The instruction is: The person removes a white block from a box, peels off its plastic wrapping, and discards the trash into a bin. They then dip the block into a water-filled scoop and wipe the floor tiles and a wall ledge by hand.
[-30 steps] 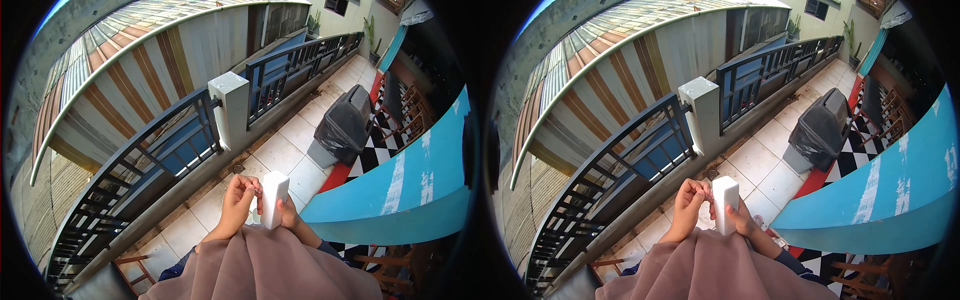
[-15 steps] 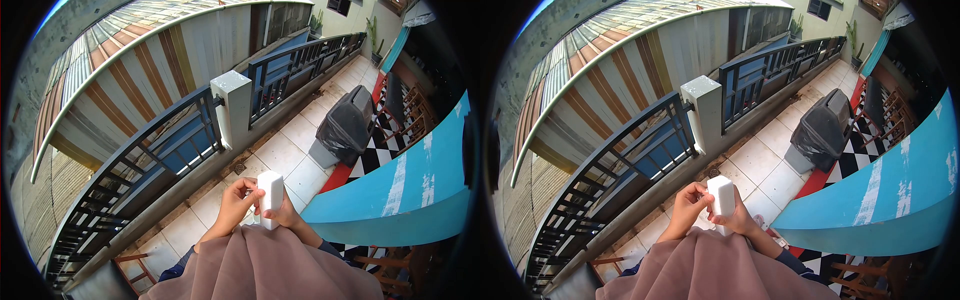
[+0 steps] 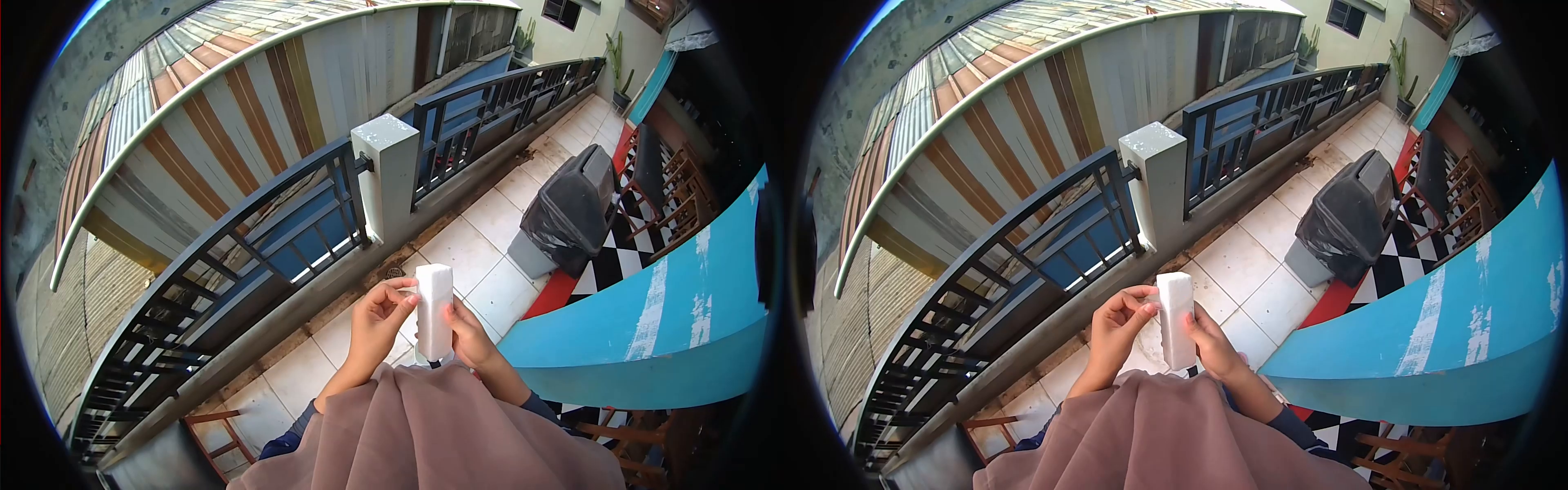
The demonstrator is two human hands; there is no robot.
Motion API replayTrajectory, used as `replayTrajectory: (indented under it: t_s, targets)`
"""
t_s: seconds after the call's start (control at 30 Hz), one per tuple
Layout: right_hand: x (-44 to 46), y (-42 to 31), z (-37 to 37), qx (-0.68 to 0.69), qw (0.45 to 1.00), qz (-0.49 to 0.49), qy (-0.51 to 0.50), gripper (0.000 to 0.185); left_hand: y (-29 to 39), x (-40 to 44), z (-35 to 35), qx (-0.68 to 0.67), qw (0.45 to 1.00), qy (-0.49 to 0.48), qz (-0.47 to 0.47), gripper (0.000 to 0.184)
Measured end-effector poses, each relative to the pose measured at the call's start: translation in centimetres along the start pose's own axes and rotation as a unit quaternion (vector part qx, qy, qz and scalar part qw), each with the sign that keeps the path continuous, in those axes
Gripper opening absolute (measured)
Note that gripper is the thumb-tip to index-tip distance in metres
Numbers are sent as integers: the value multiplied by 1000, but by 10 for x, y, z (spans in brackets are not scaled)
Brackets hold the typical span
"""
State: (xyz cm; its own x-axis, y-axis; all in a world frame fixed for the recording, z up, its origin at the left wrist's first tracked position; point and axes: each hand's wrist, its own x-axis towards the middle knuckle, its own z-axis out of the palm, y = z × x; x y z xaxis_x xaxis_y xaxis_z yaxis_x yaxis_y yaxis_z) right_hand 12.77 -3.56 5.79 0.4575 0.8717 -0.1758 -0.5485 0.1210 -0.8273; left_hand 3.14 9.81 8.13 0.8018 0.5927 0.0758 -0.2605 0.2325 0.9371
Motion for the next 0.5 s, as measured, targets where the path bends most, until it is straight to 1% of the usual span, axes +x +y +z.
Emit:
replayTrajectory:
  t_s: [0.03,0.13,0.17,0.23,0.33,0.43,0.5]
  targets:
    - [1,1,1,13,1000,1,7,47,-3,1,-1,18,1000,6,10,14]
    - [2,2,1,-11,999,45,26,49,-3,2,-4,76,996,24,35,15]
    - [4,3,4,-8,999,37,35,49,-2,2,-4,96,994,30,42,15]
    - [8,4,9,-3,998,21,53,48,2,4,-4,46,998,37,37,16]
    - [9,6,10,-74,995,-55,25,50,-2,8,-10,5,999,42,15,16]
    - [10,2,12,-86,995,-37,34,50,1,9,-12,-31,999,39,-3,15]
    - [10,-2,7,-15,1000,-1,20,48,5,10,-12,-40,998,35,-14,15]
